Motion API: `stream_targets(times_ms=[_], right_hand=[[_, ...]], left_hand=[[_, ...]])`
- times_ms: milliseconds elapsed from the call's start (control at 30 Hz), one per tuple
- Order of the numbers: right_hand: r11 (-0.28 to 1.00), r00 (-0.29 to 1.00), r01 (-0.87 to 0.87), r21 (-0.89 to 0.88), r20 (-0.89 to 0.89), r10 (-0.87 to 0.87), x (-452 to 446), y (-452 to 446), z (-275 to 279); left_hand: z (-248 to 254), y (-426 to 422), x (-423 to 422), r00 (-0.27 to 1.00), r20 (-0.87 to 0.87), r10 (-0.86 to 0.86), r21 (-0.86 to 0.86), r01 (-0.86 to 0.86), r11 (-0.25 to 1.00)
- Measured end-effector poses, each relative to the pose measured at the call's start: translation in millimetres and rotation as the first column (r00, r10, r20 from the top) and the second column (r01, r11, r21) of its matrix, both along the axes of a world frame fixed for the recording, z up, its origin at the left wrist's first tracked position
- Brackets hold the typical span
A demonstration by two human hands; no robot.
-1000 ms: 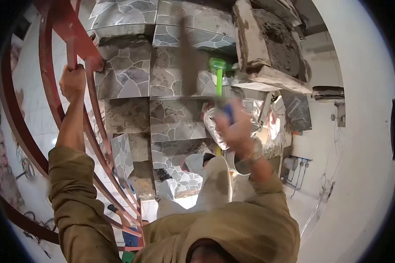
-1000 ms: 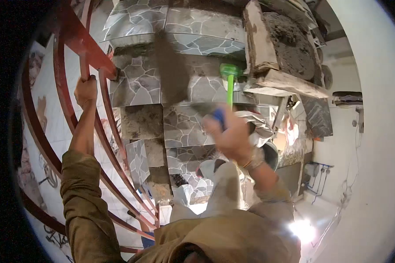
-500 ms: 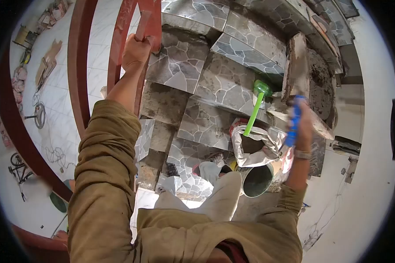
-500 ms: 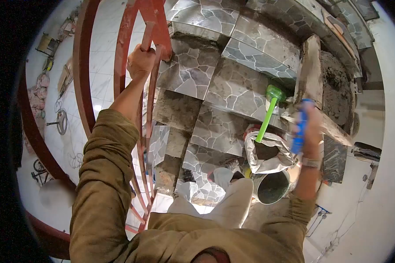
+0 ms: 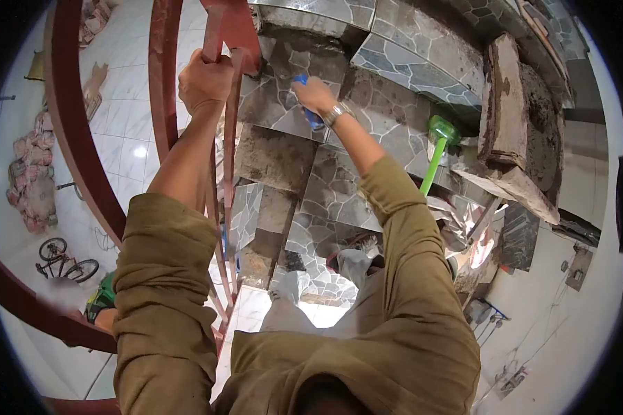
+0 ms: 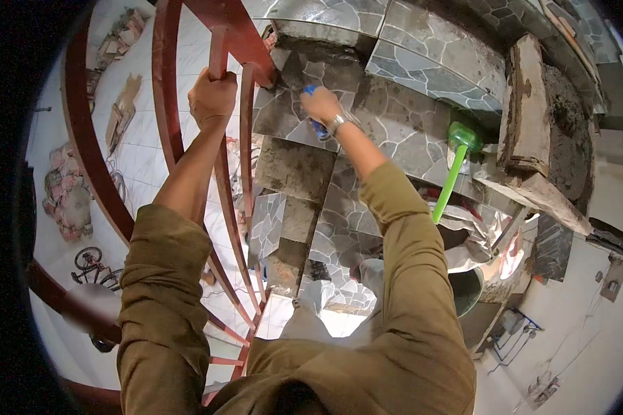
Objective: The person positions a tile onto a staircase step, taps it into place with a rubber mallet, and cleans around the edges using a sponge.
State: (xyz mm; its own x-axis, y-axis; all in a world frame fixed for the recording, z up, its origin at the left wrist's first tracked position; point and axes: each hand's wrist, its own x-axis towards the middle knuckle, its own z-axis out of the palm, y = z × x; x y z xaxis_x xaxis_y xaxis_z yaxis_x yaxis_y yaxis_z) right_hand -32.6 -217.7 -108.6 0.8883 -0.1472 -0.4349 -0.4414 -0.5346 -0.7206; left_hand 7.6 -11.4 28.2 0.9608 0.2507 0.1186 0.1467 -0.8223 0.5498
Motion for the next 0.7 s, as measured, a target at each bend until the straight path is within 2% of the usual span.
stream_targets(times_ms=[100,200,300,400,500,700], right_hand=[[1.000,1.000,0.018,-0.010,0.021,-0.018,19.9,5.7,-18.2],[0.995,0.999,0.042,-0.091,-0.014,-0.044,16.9,7.8,-8.1],[0.979,0.995,0.102,-0.179,0.024,-0.099,6.0,0.7,-19.6],[0.979,0.989,0.146,-0.142,-0.011,-0.149,-9.0,-19.4,-15.9],[0.958,0.982,0.187,-0.219,0.015,-0.188,-22.9,-38.3,-13.4],[0.947,0.977,0.209,-0.246,0.000,-0.215,-41.4,-65.3,-12.9]], left_hand=[[-0.4,1.2,0.2,1.000,0.007,0.003,0.004,-0.003,1.000],[1.8,-0.3,-0.9,1.000,-0.007,0.016,-0.036,-0.016,0.999],[1.5,-0.2,-0.3,1.000,-0.012,0.016,-0.020,-0.016,1.000],[0.5,0.0,0.1,1.000,0.002,0.007,-0.003,-0.007,1.000],[5.3,-1.3,-1.0,0.999,-0.036,0.025,-0.005,-0.025,1.000],[0.0,0.5,0.6,1.000,-0.012,0.010,0.018,-0.010,1.000]])
